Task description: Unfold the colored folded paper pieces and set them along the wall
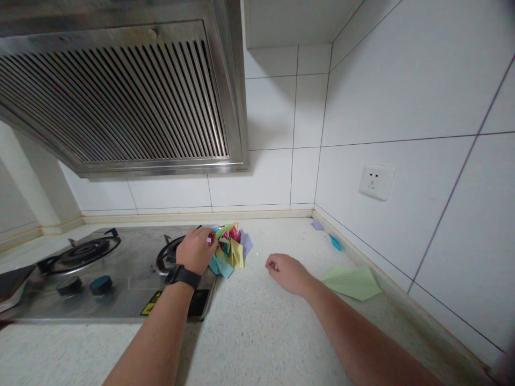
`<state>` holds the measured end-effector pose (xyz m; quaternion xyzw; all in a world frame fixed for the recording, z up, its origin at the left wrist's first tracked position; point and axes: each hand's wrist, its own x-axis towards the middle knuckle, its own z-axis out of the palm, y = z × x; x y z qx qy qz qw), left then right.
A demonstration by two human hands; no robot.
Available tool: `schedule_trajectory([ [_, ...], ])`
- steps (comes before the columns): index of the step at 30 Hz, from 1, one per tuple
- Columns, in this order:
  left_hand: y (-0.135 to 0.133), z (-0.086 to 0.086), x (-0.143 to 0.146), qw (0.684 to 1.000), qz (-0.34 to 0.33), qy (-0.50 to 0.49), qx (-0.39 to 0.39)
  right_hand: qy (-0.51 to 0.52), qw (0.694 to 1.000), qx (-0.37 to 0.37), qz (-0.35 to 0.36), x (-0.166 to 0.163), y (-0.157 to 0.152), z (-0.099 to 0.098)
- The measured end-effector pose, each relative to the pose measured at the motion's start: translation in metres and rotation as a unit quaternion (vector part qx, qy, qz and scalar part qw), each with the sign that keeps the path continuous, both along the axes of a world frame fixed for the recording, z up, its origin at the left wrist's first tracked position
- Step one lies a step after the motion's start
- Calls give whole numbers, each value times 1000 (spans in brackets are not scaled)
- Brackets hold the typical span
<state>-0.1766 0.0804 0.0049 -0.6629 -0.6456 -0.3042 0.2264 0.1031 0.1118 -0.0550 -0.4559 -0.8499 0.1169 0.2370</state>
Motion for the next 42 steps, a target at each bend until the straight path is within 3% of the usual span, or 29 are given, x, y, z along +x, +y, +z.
schedule_trajectory([
  [7, -13, 11, 15, 988, -91, -81, 96, 29, 1000, -5, -11, -2, -1, -1],
  [13, -12, -6, 48, 951, -211, -210, 83, 196, 980, 7, -26, -7, -2, 7],
  [16, -9, -20, 63, 921, -256, -290, 43, 247, 969, 9, -6, -9, -3, 11],
  [21, -6, -36, 78, 858, -304, -413, -32, 212, 976, 45, 20, -8, -3, 12],
  [26, 3, -49, 83, 789, -361, -489, -93, 287, 957, -39, 8, -9, 2, 6],
  [29, 9, -60, 86, 783, -369, -477, -154, 341, 936, -82, 39, -11, 2, 5],
  [33, 15, -71, 86, 788, -355, -472, -173, 392, 906, -144, 66, -13, 0, 7],
  [42, 10, -60, 85, 713, -347, -572, -210, 434, 892, -127, 2, -7, 6, 10],
])
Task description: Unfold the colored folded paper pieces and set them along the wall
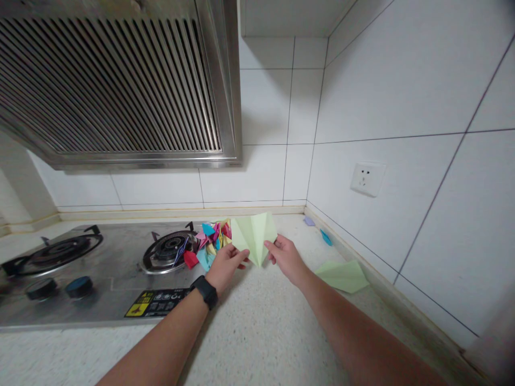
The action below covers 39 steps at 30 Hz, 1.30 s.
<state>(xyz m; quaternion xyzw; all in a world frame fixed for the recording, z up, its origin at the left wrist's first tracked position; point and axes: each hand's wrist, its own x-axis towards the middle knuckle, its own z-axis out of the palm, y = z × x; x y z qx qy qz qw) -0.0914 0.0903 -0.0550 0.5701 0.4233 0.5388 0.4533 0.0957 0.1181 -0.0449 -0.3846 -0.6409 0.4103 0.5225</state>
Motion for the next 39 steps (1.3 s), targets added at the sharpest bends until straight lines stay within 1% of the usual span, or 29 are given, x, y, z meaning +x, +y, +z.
schedule_trajectory([
  [5, -5, 7, 0, 999, 2, -31, -24, 25, 1000, -14, -5, 0, -2, 4],
  [12, -5, 6, -2, 999, -6, -40, -21, 29, 999, -29, 9, -1, -4, 5],
  [16, -7, 5, -1, 998, -19, -49, -15, 27, 999, -30, 22, -1, -4, 1],
  [19, -9, 6, 1, 998, -29, -56, -24, 40, 998, -28, 28, 1, -1, -2],
  [23, -10, 8, 1, 997, -20, -71, -33, 55, 998, -26, 28, 5, 3, -6],
  [30, -9, 7, -2, 995, -21, -92, -28, 80, 996, -21, 42, 5, 0, -3],
  [36, -9, 5, -2, 995, -27, -97, -20, 77, 996, -24, 48, 5, -1, -2],
  [39, -10, 5, 0, 995, -29, -91, -25, 69, 995, -30, 72, 7, 0, -3],
])
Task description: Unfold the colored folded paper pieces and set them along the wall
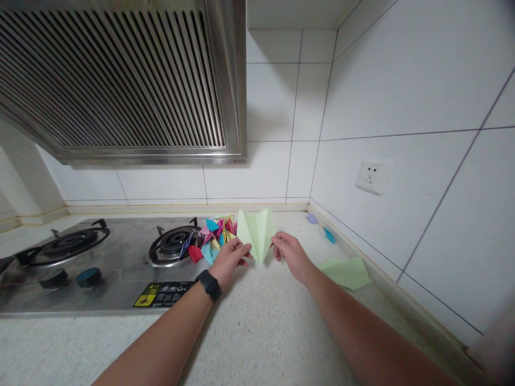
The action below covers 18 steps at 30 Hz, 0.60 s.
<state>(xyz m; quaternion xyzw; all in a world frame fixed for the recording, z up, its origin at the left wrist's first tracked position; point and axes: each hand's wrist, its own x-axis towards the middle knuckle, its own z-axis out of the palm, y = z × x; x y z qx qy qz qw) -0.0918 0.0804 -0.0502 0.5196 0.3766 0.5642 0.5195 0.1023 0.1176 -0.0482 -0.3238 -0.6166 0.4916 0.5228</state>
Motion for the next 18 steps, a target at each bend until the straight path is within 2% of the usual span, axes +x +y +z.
schedule_trajectory([
  [5, 0, 0, 2, 1000, -11, 9, 1, -52, 997, -27, 40, -2, 0, -5],
  [9, 1, -2, 6, 999, -34, 35, 5, -95, 994, -13, 57, -9, -4, -7],
  [14, 5, -14, 16, 993, -60, 92, 39, -99, 993, 8, 66, -14, -10, -3],
  [18, 8, -25, 21, 991, -55, 122, 28, -96, 993, 7, 68, -14, -12, -3],
])
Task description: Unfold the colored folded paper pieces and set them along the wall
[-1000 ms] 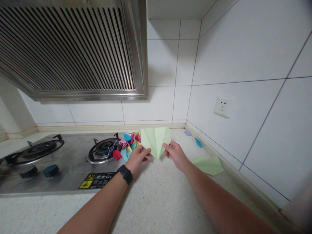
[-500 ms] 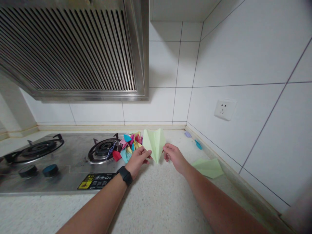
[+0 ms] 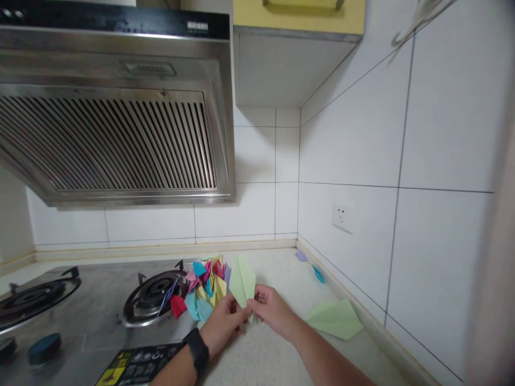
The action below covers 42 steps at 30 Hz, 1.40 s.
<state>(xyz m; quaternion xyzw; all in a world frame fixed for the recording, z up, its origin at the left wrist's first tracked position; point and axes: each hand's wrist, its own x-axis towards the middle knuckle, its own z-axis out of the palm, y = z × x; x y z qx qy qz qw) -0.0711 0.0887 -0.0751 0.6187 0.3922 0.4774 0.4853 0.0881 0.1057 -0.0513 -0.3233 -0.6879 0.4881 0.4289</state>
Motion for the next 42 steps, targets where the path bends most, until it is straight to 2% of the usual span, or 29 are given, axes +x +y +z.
schedule_trajectory([
  [3, 1, 0, -1, 1000, 13, 1, 1, -6, 1000, 2, -14, 2, 3, 0],
  [9, -4, 14, -3, 997, 44, -54, -22, 12, 998, 9, -61, 7, 8, 3],
  [13, -11, 21, 3, 997, 31, -65, -35, 17, 999, -6, -49, 8, 7, 4],
  [19, -5, 9, 11, 997, 19, -68, -44, 50, 998, -10, -25, 5, 8, 4],
  [24, 4, -1, 11, 998, -4, -54, -9, 73, 997, -9, -19, 9, 12, 5],
  [29, -1, 6, 9, 998, -12, -56, 1, 64, 997, -41, -22, 8, 14, 2],
  [34, -6, 13, 8, 997, -6, -72, 0, 37, 999, -29, -13, 0, 16, -6],
  [42, -10, 17, 6, 994, 18, -107, -7, 38, 997, -28, -58, 2, 12, -4],
])
